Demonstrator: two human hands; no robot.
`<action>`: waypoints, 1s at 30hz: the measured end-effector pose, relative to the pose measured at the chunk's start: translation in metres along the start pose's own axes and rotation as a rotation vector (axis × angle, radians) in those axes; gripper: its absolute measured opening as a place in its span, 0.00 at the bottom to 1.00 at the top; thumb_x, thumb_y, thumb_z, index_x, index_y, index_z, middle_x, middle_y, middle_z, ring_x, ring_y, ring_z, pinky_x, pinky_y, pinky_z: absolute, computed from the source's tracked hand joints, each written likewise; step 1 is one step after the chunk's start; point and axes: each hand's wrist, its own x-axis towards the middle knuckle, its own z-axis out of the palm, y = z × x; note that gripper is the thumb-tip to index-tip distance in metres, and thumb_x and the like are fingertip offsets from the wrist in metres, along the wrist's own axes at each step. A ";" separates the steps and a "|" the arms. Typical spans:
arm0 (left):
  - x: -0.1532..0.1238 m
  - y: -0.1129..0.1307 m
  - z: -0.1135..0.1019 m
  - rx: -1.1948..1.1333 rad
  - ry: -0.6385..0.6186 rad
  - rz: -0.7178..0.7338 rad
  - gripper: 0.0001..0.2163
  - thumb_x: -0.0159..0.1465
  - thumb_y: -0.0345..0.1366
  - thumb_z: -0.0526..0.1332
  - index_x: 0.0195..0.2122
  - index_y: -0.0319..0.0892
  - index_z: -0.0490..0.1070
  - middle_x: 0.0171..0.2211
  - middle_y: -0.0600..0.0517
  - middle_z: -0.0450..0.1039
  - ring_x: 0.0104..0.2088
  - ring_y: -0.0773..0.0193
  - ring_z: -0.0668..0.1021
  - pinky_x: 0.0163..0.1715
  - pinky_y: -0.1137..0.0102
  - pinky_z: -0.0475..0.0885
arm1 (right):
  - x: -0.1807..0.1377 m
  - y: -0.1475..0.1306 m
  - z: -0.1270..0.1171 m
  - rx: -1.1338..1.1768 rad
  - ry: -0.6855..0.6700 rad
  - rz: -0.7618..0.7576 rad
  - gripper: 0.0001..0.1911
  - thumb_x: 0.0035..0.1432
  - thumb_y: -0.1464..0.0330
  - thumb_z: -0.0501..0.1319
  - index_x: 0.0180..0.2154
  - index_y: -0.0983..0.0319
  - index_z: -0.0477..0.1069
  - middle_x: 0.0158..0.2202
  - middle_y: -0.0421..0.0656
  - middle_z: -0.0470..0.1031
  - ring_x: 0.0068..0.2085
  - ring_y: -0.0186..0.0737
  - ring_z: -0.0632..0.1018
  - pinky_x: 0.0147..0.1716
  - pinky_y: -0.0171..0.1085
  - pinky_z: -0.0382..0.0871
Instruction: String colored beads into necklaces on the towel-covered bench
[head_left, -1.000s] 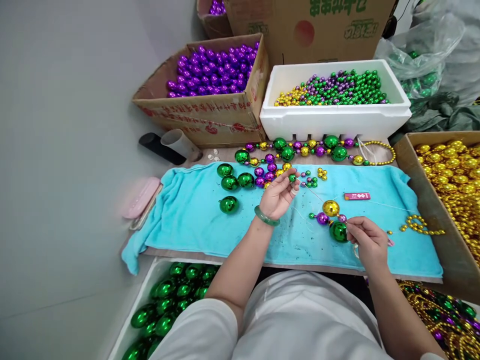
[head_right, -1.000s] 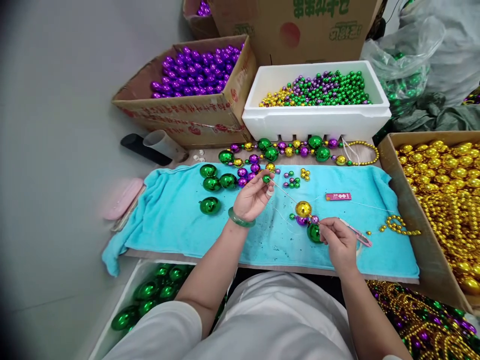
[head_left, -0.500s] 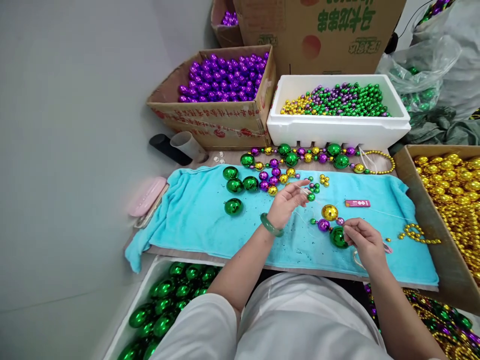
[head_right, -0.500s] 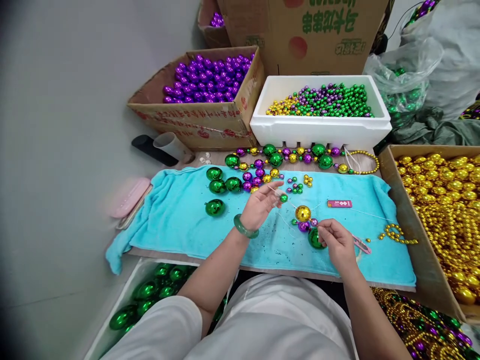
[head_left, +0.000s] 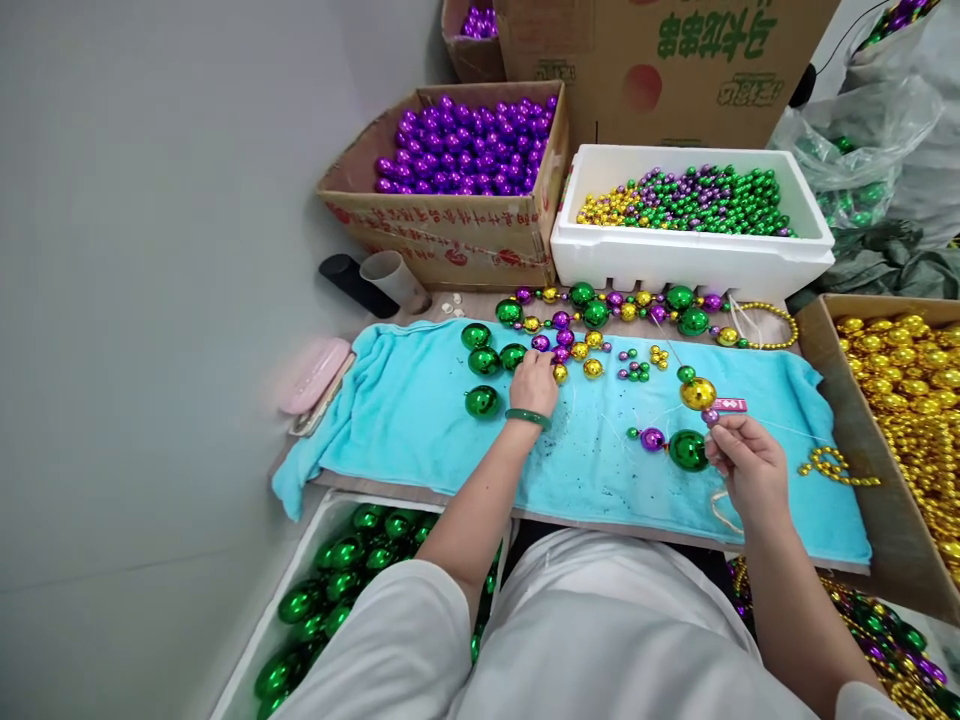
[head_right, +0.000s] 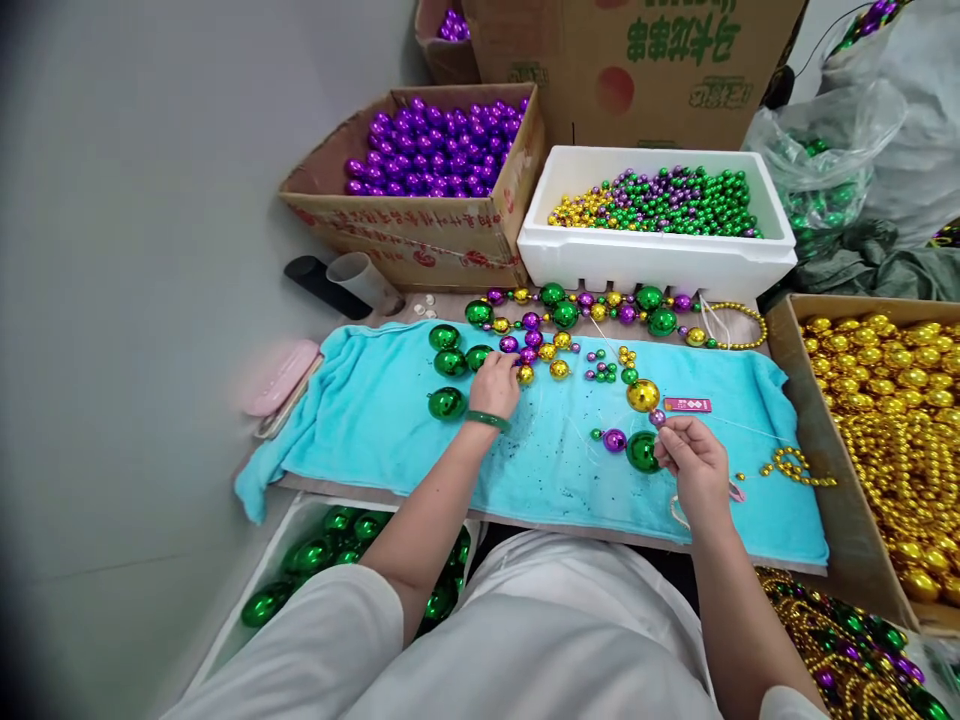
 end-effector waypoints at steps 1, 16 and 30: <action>0.002 0.000 0.000 0.010 -0.014 -0.003 0.18 0.64 0.28 0.49 0.53 0.39 0.70 0.51 0.40 0.68 0.46 0.52 0.74 0.48 0.61 0.68 | 0.000 -0.001 0.001 -0.001 -0.001 -0.001 0.10 0.53 0.63 0.66 0.32 0.62 0.70 0.21 0.38 0.69 0.21 0.29 0.66 0.17 0.29 0.53; 0.010 0.005 -0.027 -0.438 0.060 -0.052 0.19 0.58 0.33 0.61 0.52 0.41 0.69 0.51 0.42 0.66 0.50 0.52 0.73 0.50 0.61 0.69 | 0.005 -0.013 0.020 -0.042 -0.027 0.016 0.12 0.49 0.61 0.66 0.31 0.62 0.70 0.20 0.38 0.69 0.20 0.29 0.67 0.19 0.29 0.59; -0.008 0.036 -0.063 -1.846 -0.280 -0.375 0.12 0.57 0.27 0.62 0.42 0.41 0.73 0.38 0.51 0.75 0.37 0.68 0.77 0.39 0.73 0.72 | -0.012 -0.001 0.050 -0.127 -0.154 0.070 0.13 0.48 0.59 0.65 0.27 0.62 0.70 0.17 0.38 0.68 0.20 0.31 0.67 0.18 0.31 0.59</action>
